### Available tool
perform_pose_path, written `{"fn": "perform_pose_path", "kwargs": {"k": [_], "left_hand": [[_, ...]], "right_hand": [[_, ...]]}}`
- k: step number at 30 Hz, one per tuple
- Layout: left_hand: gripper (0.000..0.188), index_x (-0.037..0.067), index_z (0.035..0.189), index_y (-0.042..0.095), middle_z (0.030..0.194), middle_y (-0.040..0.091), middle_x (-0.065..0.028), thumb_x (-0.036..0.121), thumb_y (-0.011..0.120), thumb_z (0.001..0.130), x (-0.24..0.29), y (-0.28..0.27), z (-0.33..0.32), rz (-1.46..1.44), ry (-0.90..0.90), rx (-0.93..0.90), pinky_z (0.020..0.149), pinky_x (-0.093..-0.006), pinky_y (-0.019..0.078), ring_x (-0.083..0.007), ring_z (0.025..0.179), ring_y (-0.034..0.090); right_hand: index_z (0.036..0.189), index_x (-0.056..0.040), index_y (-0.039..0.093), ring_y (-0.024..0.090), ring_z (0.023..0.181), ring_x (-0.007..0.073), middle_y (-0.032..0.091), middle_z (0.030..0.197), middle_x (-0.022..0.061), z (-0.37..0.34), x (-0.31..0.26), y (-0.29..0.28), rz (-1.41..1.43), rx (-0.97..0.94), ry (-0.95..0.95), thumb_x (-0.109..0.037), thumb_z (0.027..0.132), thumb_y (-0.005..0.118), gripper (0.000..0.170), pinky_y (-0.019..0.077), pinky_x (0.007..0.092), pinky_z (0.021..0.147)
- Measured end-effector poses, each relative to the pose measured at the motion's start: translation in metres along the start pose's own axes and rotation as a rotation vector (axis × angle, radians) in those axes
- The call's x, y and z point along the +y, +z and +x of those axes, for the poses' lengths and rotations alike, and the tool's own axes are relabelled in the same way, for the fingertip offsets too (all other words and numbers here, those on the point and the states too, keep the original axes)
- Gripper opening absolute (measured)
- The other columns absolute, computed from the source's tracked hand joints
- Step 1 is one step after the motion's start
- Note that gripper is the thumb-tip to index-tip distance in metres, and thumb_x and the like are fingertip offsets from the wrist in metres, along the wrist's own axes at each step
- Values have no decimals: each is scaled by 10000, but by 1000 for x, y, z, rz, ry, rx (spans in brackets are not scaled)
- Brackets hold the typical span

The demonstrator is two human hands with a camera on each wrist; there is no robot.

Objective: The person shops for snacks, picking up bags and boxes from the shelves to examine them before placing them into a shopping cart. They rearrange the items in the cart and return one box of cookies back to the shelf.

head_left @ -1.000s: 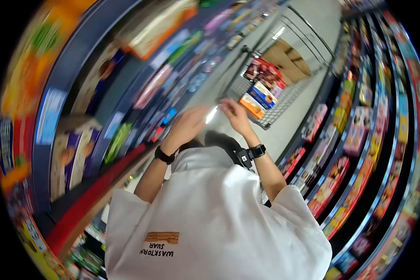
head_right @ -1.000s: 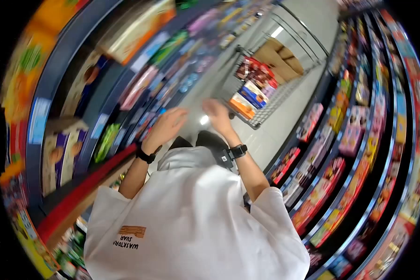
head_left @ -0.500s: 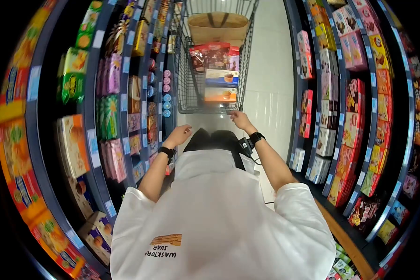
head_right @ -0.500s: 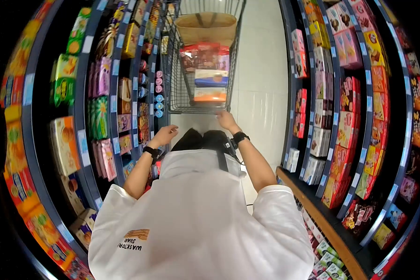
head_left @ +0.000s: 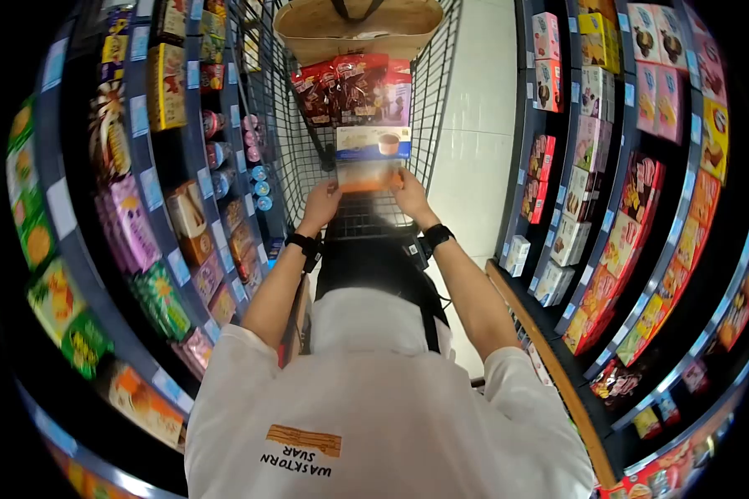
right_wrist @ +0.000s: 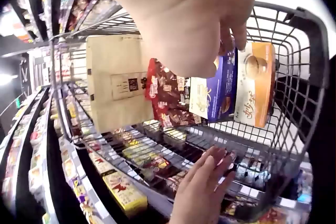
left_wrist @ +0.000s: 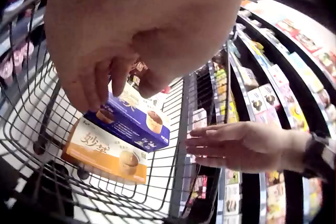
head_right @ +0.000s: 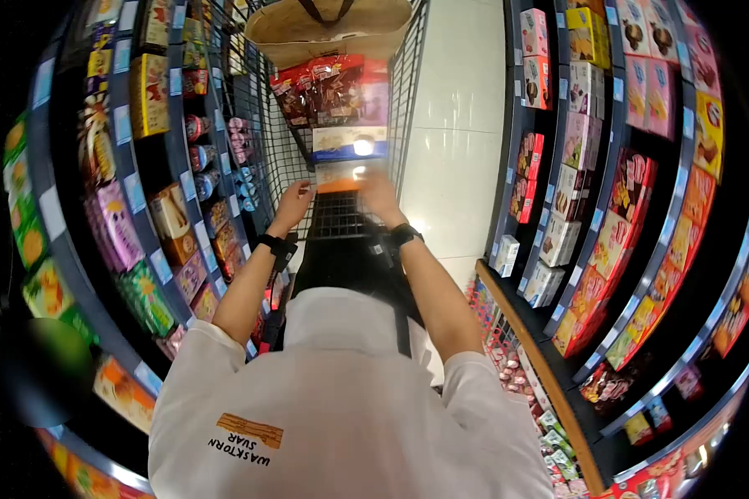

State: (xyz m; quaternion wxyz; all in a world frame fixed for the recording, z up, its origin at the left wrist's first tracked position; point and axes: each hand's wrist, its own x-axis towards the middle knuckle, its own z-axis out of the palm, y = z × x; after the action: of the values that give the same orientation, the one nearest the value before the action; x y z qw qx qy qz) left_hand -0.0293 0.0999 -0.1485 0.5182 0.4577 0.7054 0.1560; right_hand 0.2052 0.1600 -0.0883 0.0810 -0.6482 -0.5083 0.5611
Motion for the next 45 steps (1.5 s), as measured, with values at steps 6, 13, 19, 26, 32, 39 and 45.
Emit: {"fn": "perform_pose_path", "kwargs": {"k": [6, 13, 19, 26, 32, 39, 45], "left_hand": [[753, -108, 1455, 328, 1428, 469, -304, 280, 647, 894, 8, 14, 63, -83, -144, 36, 1120, -413, 351, -410, 1348, 443], [693, -103, 1331, 474, 1311, 569, -262, 284, 724, 813, 5, 29, 87, -445, -240, 22, 1030, -374, 421, -344, 1223, 555], [686, -94, 1322, 488, 1274, 517, -227, 279, 750, 810, 27, 1, 50, -303, -209, 282, 1016, -406, 416, -354, 1196, 512], [661, -23, 1389, 432, 1188, 451, -161, 202, 742, 851, 131, -62, -22, -314, 57, 547, 986, -392, 398, -286, 1129, 473], [856, 44, 1495, 208, 1415, 395, -131, 26, 731, 817, 231, -122, -172, -755, 760, 739, 1140, -376, 323, -237, 1340, 390], [777, 9, 1530, 169, 1454, 416, -150, 64, 648, 921, 220, -117, -310, -839, 735, 621, 1114, -374, 357, -230, 1345, 427], [790, 8, 1510, 326, 1442, 470, -182, 106, 750, 851, 164, -111, -416, -586, 743, 1096, 1101, -379, 381, -267, 1322, 484]], "right_hand": [[1414, 104, 368, 651, 1033, 386, 626, 1198, 275, 76, 13, 13, -38, 217, 105, -152, 885, 641, 648, 514, 408, 916], [1364, 96, 435, 663, 802, 189, 670, 1002, 123, 100, 50, 20, 356, 185, 313, -158, 846, 671, 623, 536, 310, 694], [1092, 53, 671, 676, 745, 184, 716, 915, 132, 73, -38, 1, 294, 279, 334, -175, 799, 769, 384, 548, 309, 629], [1270, 63, 604, 640, 926, 181, 524, 1095, 115, -15, -150, -48, 293, 318, -107, -147, 861, 734, 478, 520, 291, 834], [1459, -43, 389, 457, 1219, 207, 474, 1351, 99, -160, -188, -99, 431, 399, -732, -235, 899, 700, 669, 410, 346, 1016], [1478, -51, 291, 561, 1060, 130, 486, 1328, 83, -233, -194, -62, 722, -52, -854, -118, 967, 629, 617, 543, 240, 755], [1472, -68, 342, 559, 1166, 195, 517, 1365, 91, -252, -182, -15, 557, -394, -914, -354, 1052, 491, 529, 472, 370, 977]]}}
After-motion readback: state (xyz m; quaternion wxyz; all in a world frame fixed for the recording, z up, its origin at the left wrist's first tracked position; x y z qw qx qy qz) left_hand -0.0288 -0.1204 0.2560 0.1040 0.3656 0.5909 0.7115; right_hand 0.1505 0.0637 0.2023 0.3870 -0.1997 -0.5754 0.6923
